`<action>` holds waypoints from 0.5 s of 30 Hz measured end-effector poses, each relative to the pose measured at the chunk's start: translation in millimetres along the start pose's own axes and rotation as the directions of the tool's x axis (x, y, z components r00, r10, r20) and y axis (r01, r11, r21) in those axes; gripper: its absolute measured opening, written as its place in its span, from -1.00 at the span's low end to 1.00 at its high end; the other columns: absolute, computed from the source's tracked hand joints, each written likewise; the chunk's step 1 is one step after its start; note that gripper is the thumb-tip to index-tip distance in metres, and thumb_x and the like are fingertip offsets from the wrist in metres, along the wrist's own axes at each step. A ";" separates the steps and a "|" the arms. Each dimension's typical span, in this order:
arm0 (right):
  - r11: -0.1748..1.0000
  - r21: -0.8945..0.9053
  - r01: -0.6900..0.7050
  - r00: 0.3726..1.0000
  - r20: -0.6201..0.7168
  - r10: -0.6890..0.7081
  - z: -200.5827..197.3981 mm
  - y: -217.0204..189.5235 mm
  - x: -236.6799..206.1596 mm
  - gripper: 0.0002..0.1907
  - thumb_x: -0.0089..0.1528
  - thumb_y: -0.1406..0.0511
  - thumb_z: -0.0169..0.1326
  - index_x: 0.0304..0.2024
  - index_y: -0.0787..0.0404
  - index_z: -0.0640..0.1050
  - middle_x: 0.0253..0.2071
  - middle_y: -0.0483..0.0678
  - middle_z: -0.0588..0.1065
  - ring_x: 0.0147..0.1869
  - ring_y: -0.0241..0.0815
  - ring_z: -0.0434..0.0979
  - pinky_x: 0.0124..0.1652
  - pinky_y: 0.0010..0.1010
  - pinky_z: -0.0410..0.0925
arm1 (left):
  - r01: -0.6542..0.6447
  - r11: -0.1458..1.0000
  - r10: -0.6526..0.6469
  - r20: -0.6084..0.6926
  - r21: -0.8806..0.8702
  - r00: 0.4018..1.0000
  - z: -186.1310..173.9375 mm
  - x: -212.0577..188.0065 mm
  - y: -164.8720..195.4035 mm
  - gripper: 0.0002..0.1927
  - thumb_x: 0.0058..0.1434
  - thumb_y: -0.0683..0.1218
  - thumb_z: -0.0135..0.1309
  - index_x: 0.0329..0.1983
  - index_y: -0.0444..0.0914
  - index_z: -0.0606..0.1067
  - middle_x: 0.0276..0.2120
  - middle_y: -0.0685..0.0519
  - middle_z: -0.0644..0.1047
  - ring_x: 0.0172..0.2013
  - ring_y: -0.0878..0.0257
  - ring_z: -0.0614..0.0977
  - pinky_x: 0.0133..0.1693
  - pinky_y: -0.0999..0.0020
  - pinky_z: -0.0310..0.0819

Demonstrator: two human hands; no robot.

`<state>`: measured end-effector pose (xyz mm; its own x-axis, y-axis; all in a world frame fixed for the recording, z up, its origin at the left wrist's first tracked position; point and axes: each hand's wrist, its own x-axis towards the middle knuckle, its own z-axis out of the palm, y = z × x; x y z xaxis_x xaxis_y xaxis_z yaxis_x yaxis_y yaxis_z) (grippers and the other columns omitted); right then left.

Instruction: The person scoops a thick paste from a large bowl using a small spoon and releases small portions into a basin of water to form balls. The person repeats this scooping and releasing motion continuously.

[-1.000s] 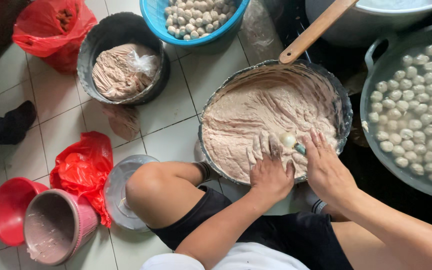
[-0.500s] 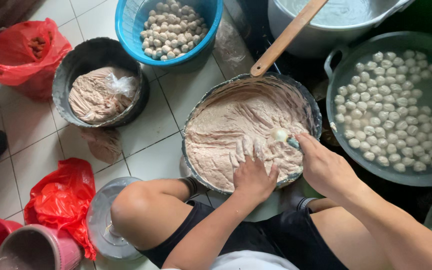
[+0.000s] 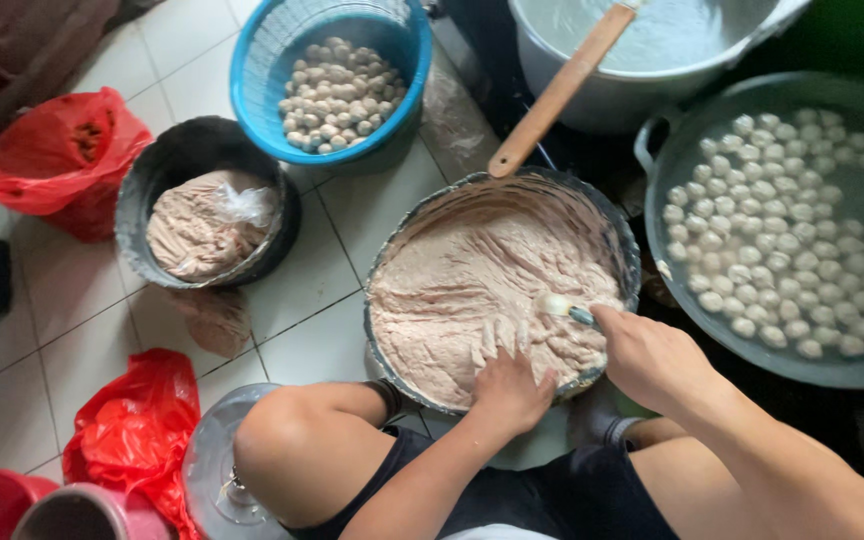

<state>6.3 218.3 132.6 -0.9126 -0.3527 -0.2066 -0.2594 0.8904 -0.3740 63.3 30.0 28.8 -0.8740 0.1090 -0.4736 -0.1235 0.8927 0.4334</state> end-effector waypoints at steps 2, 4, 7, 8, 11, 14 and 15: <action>0.995 -0.054 -0.081 0.993 0.078 0.086 0.6 2.1 3.6 -0.54 0.20 0.35 -0.13 0.18 0.10 0.42 -0.14 0.13 0.61 0.00 0.12 0.61 -0.06 -0.06 0.43 | -0.007 0.999 0.007 -0.004 -0.039 1.000 2.4 2.0 -1.5 -0.27 0.33 0.30 -0.11 0.15 -0.45 0.46 0.08 -0.39 0.43 0.06 -0.28 0.53 0.07 -0.11 0.42; 0.987 -0.096 -0.131 0.981 0.128 0.143 1.1 3.8 7.5 -0.56 0.25 0.33 -0.13 0.19 0.07 0.42 -0.13 0.10 0.61 0.02 0.11 0.61 -0.03 -0.07 0.44 | 0.004 0.999 -0.004 -0.025 -0.037 1.000 4.8 5.0 -1.2 -0.26 0.34 0.31 -0.11 0.14 -0.46 0.47 0.09 -0.39 0.42 0.09 -0.28 0.51 0.08 -0.14 0.40; 0.985 -0.109 -0.132 0.979 0.141 0.147 1.7 5.5 13.6 -0.58 0.26 0.31 -0.13 0.19 0.07 0.42 -0.10 0.10 0.61 0.03 0.12 0.61 -0.03 -0.07 0.45 | 0.006 0.998 -0.008 -0.035 -0.055 0.999 7.2 9.5 -2.9 -0.26 0.35 0.31 -0.10 0.12 -0.48 0.48 0.09 -0.41 0.43 0.10 -0.30 0.50 0.11 -0.17 0.37; 0.988 -0.101 -0.116 0.983 0.131 0.128 1.9 5.8 15.6 -0.58 0.26 0.30 -0.12 0.19 0.07 0.42 -0.11 0.10 0.61 0.02 0.12 0.61 -0.04 -0.06 0.45 | 0.003 0.998 -0.005 -0.032 -0.066 0.999 7.7 9.9 -4.0 -0.25 0.35 0.31 -0.10 0.12 -0.49 0.49 0.09 -0.41 0.43 0.11 -0.31 0.49 0.12 -0.17 0.36; 0.987 -0.113 -0.114 0.978 0.160 0.131 2.3 6.0 21.0 -0.57 0.27 0.28 -0.12 0.21 0.05 0.41 -0.12 0.10 0.62 0.02 0.13 0.62 -0.04 -0.05 0.46 | 0.006 0.994 -0.010 -0.033 -0.114 0.999 7.8 8.8 -7.6 -0.24 0.33 0.31 -0.10 0.14 -0.49 0.47 0.09 -0.41 0.43 0.11 -0.32 0.49 0.12 -0.20 0.36; 0.973 -0.168 -0.158 0.954 0.229 0.195 2.5 5.4 25.2 -0.56 0.30 0.27 -0.12 0.25 0.02 0.39 -0.12 0.09 0.64 0.03 0.13 0.63 -0.03 -0.04 0.47 | -0.005 0.995 0.007 0.019 -0.105 1.000 3.2 10.8 -10.4 -0.23 0.37 0.31 -0.12 0.15 -0.52 0.47 0.10 -0.43 0.42 0.14 -0.34 0.48 0.15 -0.19 0.35; 0.965 -0.191 -0.178 0.941 0.254 0.223 2.5 5.0 26.3 -0.56 0.31 0.27 -0.13 0.27 0.01 0.38 -0.12 0.09 0.64 0.03 0.13 0.64 -0.02 -0.04 0.48 | 0.001 0.995 0.001 0.020 -0.104 1.000 2.3 9.9 -10.9 -0.23 0.37 0.31 -0.13 0.15 -0.52 0.46 0.11 -0.44 0.41 0.14 -0.34 0.48 0.15 -0.19 0.35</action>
<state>-18.2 212.8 123.0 -0.8364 -0.2061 -0.5079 -0.1487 0.9772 -0.1517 57.0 22.4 17.6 -0.8648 0.1189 -0.4879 -0.1720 0.8426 0.5102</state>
